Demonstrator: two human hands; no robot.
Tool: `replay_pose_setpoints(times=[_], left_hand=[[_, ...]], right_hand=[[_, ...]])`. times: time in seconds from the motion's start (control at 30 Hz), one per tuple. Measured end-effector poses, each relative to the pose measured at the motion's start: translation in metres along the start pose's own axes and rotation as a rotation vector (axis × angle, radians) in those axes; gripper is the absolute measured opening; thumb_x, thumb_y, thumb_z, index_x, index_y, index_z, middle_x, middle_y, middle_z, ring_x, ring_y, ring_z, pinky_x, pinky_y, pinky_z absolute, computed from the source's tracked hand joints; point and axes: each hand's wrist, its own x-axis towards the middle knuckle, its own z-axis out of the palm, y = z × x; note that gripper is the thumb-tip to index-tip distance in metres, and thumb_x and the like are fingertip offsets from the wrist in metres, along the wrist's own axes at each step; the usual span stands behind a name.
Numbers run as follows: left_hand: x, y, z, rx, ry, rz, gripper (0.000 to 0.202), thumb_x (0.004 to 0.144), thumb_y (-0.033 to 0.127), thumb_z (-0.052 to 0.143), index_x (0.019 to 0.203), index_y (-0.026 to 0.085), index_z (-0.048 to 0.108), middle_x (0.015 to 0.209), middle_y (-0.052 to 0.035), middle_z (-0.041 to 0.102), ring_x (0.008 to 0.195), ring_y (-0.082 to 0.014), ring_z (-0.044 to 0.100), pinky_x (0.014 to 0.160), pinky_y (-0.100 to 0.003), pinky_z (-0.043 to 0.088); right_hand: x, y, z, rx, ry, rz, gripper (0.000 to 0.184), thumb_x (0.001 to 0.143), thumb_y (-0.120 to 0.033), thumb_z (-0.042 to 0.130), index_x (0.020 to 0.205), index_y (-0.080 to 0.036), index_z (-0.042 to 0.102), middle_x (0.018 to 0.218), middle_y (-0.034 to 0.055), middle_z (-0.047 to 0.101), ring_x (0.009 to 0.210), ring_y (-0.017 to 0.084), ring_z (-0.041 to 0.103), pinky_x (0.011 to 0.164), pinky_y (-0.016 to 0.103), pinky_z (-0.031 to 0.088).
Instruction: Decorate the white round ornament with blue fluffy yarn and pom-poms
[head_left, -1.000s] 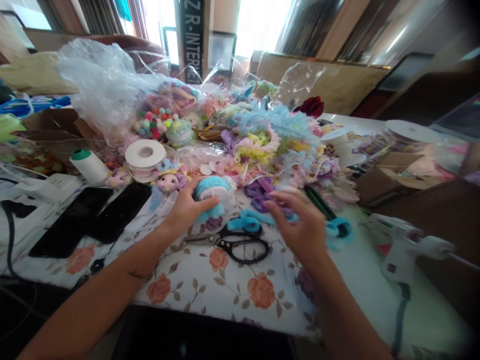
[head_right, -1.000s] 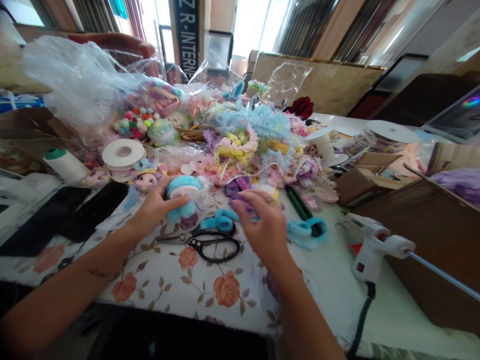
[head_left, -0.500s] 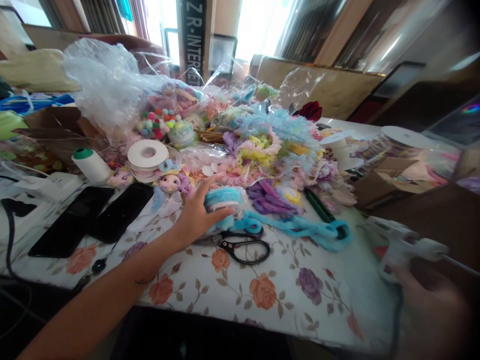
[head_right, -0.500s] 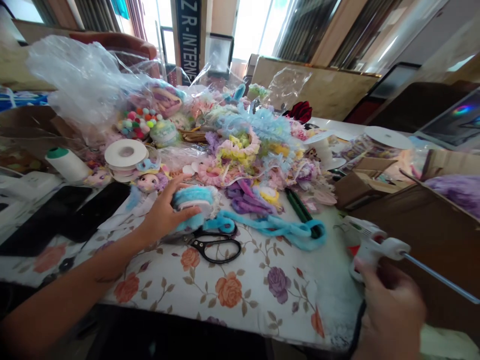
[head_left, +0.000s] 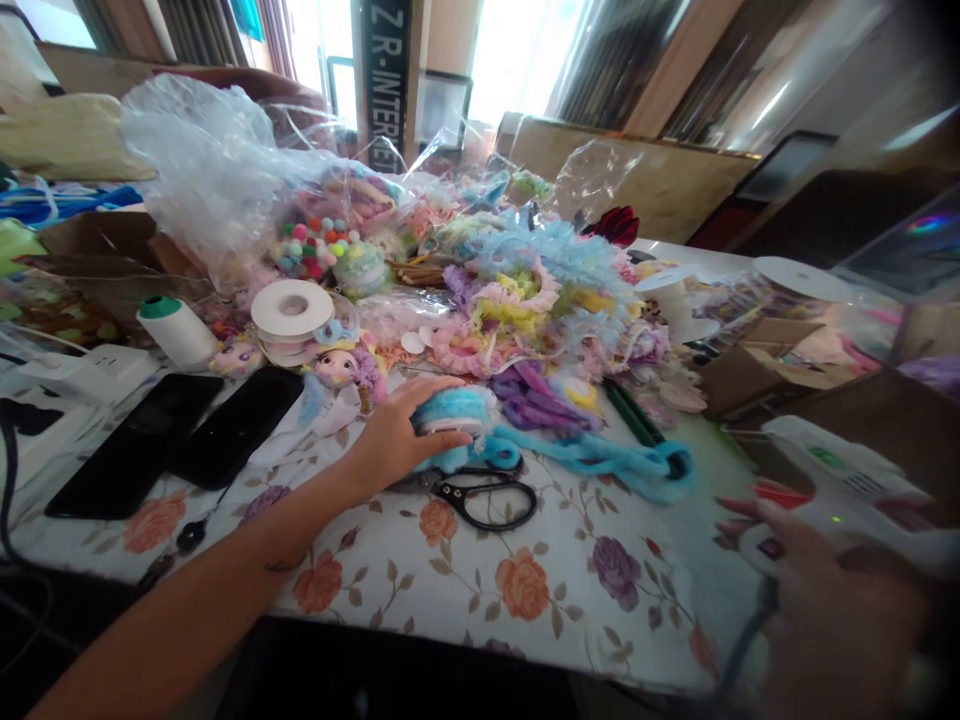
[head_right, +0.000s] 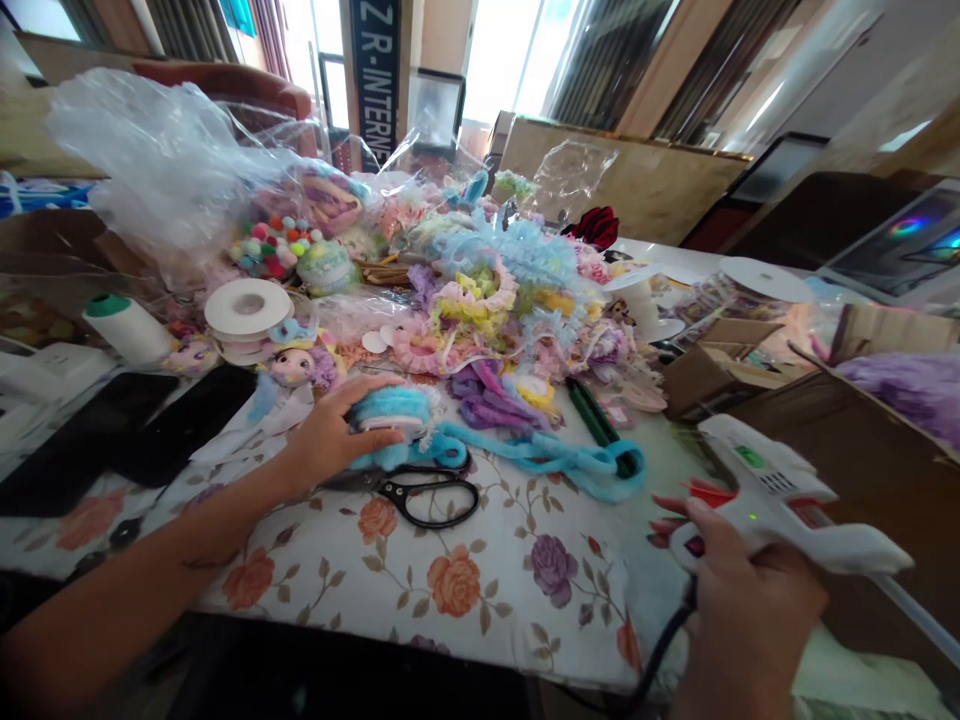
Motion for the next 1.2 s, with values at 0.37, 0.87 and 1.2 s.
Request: replay_pose_setpoints(times=[0.37, 0.87, 1.2], left_hand=[[0.000, 0.001, 0.004, 0.012, -0.025, 0.044, 0.054, 0.078, 0.044, 0.074, 0.125, 0.023, 0.060, 0.125, -0.0096, 0.066, 0.117, -0.0293, 0.060, 0.103, -0.043, 0.047], [-0.001, 0.000, 0.006, -0.047, -0.053, 0.023, 0.060, 0.070, 0.052, 0.079, 0.118, 0.022, 0.063, 0.120, -0.0100, 0.067, 0.113, -0.0313, 0.062, 0.099, -0.045, 0.049], [0.008, -0.009, -0.009, 0.110, 0.258, 0.174, 0.053, 0.075, 0.051, 0.076, 0.115, 0.019, 0.063, 0.119, -0.0110, 0.067, 0.115, -0.0278, 0.060, 0.102, -0.039, 0.046]], right_hand=[[-0.073, -0.064, 0.144, 0.428, -0.731, 0.301, 0.020, 0.087, -0.034, 0.064, 0.104, -0.024, 0.066, 0.100, 0.0069, 0.074, 0.086, 0.025, 0.074, 0.067, 0.037, 0.064], [-0.047, -0.047, 0.173, 0.492, -0.619, 0.395, 0.014, 0.083, -0.028, 0.070, 0.094, -0.021, 0.069, 0.098, 0.0044, 0.074, 0.097, 0.023, 0.073, 0.092, 0.042, 0.059], [-0.101, -0.039, 0.110, 0.356, -0.695, 0.486, 0.031, 0.093, -0.045, 0.054, 0.107, -0.020, 0.066, 0.065, 0.0033, 0.066, 0.040, 0.014, 0.053, 0.031, 0.023, 0.041]])
